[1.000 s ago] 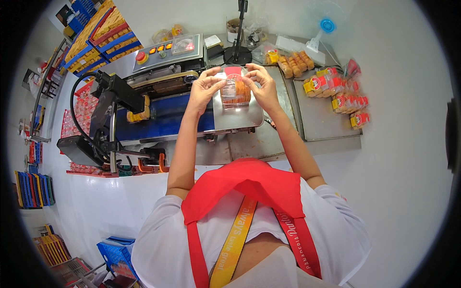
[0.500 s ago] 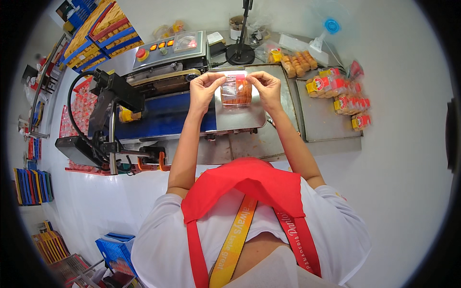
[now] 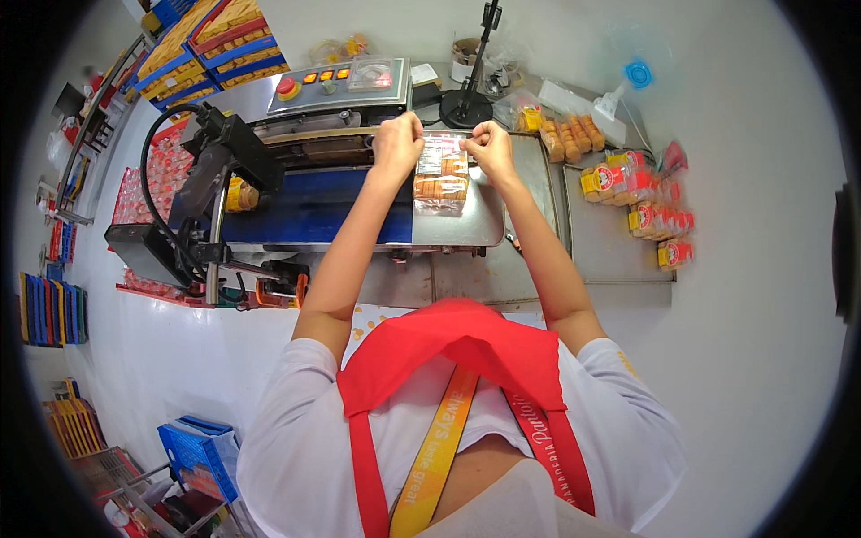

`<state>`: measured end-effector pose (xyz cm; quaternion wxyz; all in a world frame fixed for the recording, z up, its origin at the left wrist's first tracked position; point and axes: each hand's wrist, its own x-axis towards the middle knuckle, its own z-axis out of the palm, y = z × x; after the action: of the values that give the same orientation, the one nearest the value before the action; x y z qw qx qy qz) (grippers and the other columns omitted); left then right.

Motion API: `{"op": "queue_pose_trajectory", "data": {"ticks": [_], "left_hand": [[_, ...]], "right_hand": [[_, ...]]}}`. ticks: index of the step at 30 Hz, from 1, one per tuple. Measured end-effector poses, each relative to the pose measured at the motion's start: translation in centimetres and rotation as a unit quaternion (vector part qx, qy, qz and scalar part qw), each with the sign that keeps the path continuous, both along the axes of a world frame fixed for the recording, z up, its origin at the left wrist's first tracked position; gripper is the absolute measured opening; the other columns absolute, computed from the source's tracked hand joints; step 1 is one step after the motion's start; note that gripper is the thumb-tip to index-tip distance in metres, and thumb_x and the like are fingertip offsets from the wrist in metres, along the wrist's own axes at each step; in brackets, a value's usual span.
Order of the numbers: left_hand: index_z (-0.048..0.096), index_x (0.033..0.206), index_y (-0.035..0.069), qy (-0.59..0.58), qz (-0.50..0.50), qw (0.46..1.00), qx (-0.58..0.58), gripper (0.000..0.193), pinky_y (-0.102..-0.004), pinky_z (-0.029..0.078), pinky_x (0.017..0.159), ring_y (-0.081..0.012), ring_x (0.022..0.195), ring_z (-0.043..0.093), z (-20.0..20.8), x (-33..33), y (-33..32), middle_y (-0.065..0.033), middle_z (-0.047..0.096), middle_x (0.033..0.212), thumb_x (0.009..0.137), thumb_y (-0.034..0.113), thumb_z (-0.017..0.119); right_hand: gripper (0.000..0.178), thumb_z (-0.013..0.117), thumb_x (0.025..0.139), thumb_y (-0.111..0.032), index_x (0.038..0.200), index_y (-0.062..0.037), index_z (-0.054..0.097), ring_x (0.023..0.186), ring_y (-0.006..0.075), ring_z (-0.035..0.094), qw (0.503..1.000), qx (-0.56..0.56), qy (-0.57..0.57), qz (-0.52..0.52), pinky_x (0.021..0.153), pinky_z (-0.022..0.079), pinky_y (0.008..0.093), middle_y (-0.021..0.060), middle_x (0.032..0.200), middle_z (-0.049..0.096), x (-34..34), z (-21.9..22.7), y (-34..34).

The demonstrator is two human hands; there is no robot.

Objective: The person places sliced bread into plastic bags, seals them using a heat-sealing machine, and applies labels to the packages. The person then stacks the finished packages into a red crate.

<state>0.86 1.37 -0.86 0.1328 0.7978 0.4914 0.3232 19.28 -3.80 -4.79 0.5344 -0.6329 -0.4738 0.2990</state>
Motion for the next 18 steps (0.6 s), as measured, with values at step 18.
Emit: {"op": "queue_pose_trajectory", "data": {"ticks": [18], "left_hand": [[0.073,0.088,0.007,0.118,-0.058,0.991,-0.04,0.019,-0.0423,0.052,0.075,-0.0373,0.08,0.065,-2.3,0.0,2.0,-0.024,0.064,0.08,0.074,0.007,0.061]], "right_hand": [[0.04,0.05,0.089,-0.045,0.114,-0.0167,0.064,0.099,0.0378,0.056,0.833,-0.069,-0.518,0.18,0.079,0.05,0.0453,0.0252,0.099,0.058,-4.5,4.6,-0.7]]}}
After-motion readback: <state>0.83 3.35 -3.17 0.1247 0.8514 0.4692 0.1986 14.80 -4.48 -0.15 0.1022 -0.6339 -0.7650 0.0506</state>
